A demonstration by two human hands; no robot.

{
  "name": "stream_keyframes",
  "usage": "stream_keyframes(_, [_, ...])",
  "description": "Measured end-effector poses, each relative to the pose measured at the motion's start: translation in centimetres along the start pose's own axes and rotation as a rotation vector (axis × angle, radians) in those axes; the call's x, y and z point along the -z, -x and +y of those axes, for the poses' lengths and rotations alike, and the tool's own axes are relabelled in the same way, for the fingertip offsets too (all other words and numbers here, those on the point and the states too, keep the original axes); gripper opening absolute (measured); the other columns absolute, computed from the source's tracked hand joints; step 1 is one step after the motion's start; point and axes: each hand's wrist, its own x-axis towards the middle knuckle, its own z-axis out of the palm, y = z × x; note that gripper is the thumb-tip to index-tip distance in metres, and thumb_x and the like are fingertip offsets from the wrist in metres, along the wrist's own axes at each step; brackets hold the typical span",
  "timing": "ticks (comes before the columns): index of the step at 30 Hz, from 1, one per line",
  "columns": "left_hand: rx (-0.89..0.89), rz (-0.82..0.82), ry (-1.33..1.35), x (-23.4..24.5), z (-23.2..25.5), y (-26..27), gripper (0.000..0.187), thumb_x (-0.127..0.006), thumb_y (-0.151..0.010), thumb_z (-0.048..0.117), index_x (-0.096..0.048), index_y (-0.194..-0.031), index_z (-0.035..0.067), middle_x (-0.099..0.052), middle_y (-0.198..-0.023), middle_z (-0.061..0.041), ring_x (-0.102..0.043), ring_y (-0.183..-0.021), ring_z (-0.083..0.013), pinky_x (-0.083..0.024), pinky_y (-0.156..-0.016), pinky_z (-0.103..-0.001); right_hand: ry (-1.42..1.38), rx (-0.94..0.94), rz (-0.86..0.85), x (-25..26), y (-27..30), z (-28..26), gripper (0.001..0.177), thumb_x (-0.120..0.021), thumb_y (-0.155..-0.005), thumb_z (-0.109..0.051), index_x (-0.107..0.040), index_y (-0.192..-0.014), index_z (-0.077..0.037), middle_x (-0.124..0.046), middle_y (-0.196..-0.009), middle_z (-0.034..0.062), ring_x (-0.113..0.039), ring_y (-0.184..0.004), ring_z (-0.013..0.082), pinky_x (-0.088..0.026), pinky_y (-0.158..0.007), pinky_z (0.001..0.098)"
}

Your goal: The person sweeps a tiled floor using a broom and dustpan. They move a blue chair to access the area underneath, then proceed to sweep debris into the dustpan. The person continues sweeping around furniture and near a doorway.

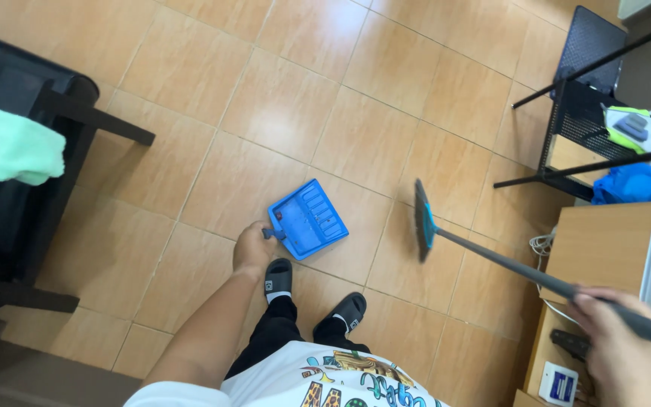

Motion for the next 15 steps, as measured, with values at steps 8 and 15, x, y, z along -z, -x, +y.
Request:
stream_keyframes(8, [0.080,0.040,0.004,7.1,-5.4,0.0,0.035,-0.071,-0.083,0.015,-0.070,-0.117,0.010,-0.074,-0.106,-0.017,-0.072,-0.099,-0.0320,-0.055,-0.087,-0.042,-0.157,-0.020,-0.251,-16.5,0.6,2.7,0.010,-0.068,-0.091,-0.001,-0.063,-0.100,-0.001,-0.063,-0.094,0.0093,-0.060,-0.081,0.0155,-0.050,-0.072,0.0270])
stream_keyframes(15, [-0.022,0.100,-0.157,8.1,-7.1,-0.6,0.030,-0.069,-0.085,0.017,-0.066,-0.114,0.009,-0.070,-0.113,-0.016,-0.068,-0.102,-0.0363,-0.054,-0.087,-0.048,-0.239,-0.220,-0.324,-25.0,3.7,-7.4,0.007,-0.064,-0.091,-0.005,-0.059,-0.095,-0.008,-0.064,-0.112,0.0062,-0.064,-0.096,0.0155,-0.059,-0.085,0.0365])
